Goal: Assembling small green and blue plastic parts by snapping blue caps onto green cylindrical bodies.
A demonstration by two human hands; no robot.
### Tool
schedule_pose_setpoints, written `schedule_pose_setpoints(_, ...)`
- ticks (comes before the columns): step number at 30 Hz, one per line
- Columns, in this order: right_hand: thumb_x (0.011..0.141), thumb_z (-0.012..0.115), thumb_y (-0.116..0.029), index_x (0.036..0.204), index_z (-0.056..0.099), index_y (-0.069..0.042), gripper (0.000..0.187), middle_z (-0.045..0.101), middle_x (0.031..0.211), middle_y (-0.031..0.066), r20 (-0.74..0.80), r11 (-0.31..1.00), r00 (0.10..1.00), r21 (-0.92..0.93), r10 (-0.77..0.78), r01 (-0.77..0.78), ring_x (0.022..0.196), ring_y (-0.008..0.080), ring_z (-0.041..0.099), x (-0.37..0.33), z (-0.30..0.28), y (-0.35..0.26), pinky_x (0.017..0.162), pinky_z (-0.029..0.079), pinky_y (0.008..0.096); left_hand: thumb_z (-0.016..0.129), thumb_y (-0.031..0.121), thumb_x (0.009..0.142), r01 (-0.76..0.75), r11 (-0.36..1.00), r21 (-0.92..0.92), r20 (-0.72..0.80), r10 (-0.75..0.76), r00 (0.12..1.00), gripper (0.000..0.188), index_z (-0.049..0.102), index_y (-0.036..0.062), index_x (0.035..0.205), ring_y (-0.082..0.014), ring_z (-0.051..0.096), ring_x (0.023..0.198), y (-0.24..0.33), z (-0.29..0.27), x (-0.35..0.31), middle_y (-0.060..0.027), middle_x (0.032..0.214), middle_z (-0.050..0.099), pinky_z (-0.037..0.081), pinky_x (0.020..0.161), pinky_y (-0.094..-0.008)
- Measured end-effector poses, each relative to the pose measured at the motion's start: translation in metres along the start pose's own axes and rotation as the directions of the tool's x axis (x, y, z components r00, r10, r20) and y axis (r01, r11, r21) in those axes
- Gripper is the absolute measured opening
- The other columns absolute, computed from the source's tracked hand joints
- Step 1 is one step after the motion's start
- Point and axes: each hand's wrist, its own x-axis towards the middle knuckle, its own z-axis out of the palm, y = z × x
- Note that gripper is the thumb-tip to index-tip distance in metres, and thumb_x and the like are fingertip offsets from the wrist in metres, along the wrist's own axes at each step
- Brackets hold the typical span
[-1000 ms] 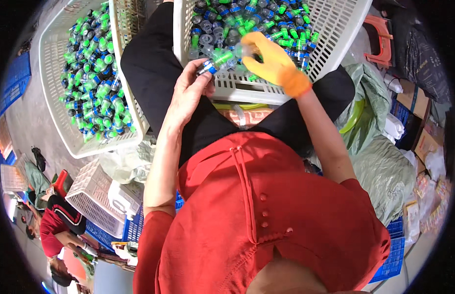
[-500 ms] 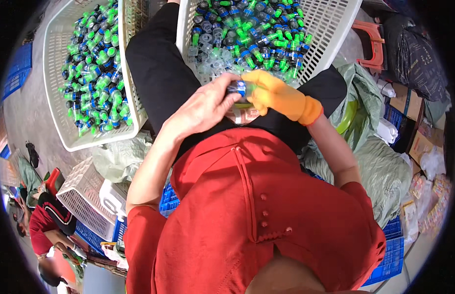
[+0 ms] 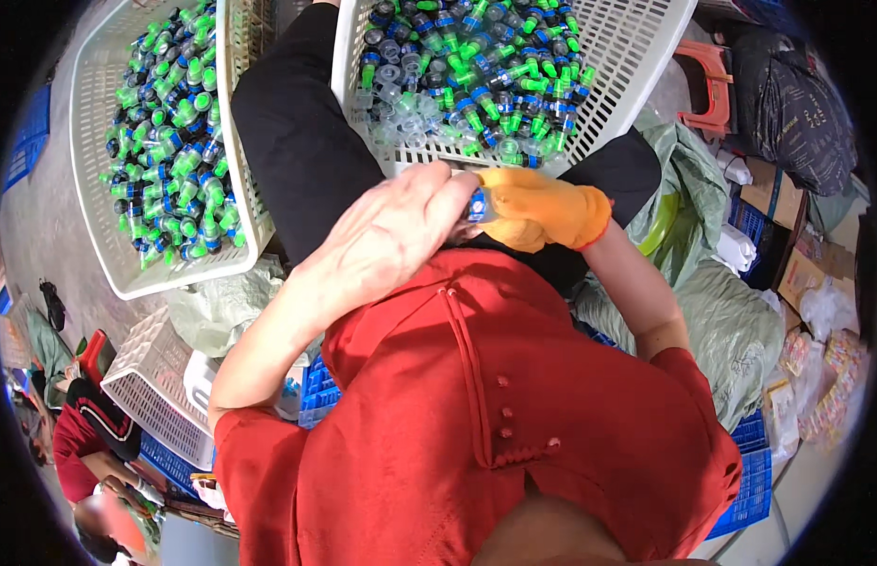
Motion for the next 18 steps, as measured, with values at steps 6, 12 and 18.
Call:
schedule_pose_setpoints(6,0.081,0.065,-0.014,0.122,0.054,-0.002,0.044,0.058,0.100,0.0114,0.001,0.985,0.993,-0.121,-0.121,0.120,0.078,0.0276,0.055,0.022,-0.008,-0.025,0.072,0.047,0.0311,0.052,0.018,0.096,0.355,0.808,-0.471,-0.034,-0.418,0.908,0.018,0.052,0.0016,0.104,-0.0191,0.051,0.062,-0.013,-0.018,-0.001,-0.0076,0.077,0.052,0.044,0.061,-0.0307)
schedule_pose_setpoints(12,0.083,0.063,-0.008,0.121,0.053,-0.002,0.040,0.055,0.105,0.0119,-0.153,0.693,0.870,-0.674,-0.470,0.256,0.085,0.0241,0.054,0.023,0.007,-0.024,0.076,0.045,0.0285,0.051,0.016,0.095,0.539,0.306,-0.785,0.146,-0.754,0.640,0.016,0.054,0.0034,0.086,-0.0136,0.043,0.058,-0.018,-0.002,0.021,-0.0038,0.068,0.048,0.039,0.055,-0.0276)
schedule_pose_setpoints(18,0.085,0.063,-0.011,0.127,0.048,-0.003,0.046,0.057,0.107,0.0094,-0.469,0.952,0.829,-0.108,-0.303,0.287,0.082,0.0189,0.056,0.024,0.021,0.010,0.073,0.046,0.0272,0.050,0.013,0.093,0.336,0.820,-0.464,-0.463,-0.547,0.697,0.020,0.052,0.0047,0.075,-0.0136,0.039,0.053,-0.025,0.037,0.038,-0.0020,0.058,0.045,0.036,0.051,-0.0291)
